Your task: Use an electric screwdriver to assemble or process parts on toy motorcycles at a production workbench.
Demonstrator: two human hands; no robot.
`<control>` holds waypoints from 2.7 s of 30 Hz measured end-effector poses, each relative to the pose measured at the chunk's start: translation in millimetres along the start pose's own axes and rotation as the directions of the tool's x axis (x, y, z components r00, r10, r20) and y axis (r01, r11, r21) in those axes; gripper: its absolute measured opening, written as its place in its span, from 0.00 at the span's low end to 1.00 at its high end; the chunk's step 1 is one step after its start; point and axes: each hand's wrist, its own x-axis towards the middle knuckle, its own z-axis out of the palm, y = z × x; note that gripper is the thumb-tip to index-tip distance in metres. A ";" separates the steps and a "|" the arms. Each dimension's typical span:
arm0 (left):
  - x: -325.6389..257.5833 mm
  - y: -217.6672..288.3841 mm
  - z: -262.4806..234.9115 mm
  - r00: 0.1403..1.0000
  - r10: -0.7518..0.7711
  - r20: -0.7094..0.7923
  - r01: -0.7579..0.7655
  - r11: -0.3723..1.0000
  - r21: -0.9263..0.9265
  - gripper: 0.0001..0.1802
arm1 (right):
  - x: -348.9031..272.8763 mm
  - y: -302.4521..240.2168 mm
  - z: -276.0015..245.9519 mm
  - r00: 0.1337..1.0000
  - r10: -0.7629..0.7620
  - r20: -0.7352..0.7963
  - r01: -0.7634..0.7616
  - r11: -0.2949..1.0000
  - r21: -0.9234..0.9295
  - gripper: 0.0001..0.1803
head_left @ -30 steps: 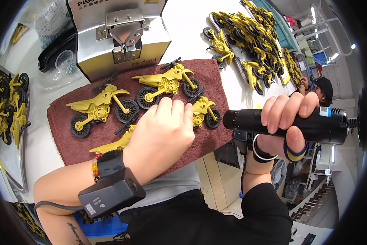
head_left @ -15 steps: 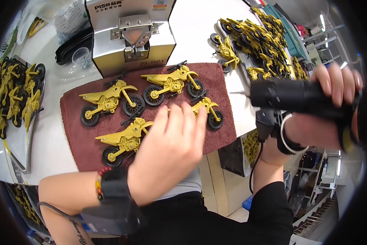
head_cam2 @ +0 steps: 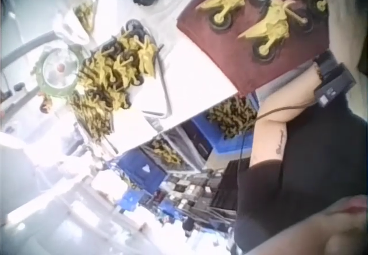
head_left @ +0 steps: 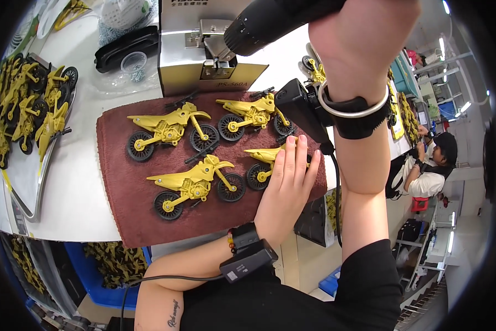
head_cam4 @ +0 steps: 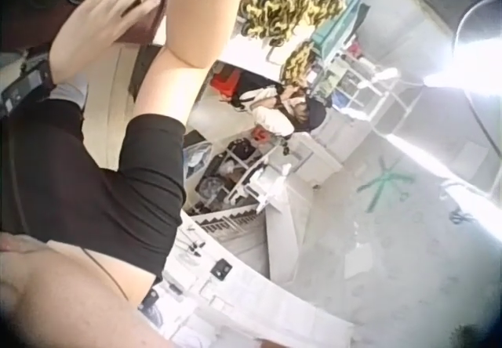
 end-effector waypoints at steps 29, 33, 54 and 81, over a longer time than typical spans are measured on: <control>-0.2 0.3 2.5 0.999 -0.047 0.020 0.048 0.999 -0.016 0.30 | -95.0 -102.7 -25.8 0.907 0.413 0.078 -0.418 0.906 0.065 0.20; 1.4 2.8 5.0 0.999 -0.041 0.024 0.042 0.998 -0.040 0.30 | -103.4 -100.7 -20.8 0.897 0.443 0.016 -0.443 0.896 0.032 0.21; -2.3 1.9 2.8 0.999 -0.031 0.028 0.029 0.998 0.061 0.31 | -32.8 -103.7 -39.4 0.966 0.240 0.098 -0.255 0.947 0.195 0.12; -1.7 -1.1 5.1 0.996 -0.028 -0.086 0.030 0.999 0.017 0.22 | -36.4 -76.6 -20.1 0.829 0.476 0.295 -0.517 0.853 0.076 0.15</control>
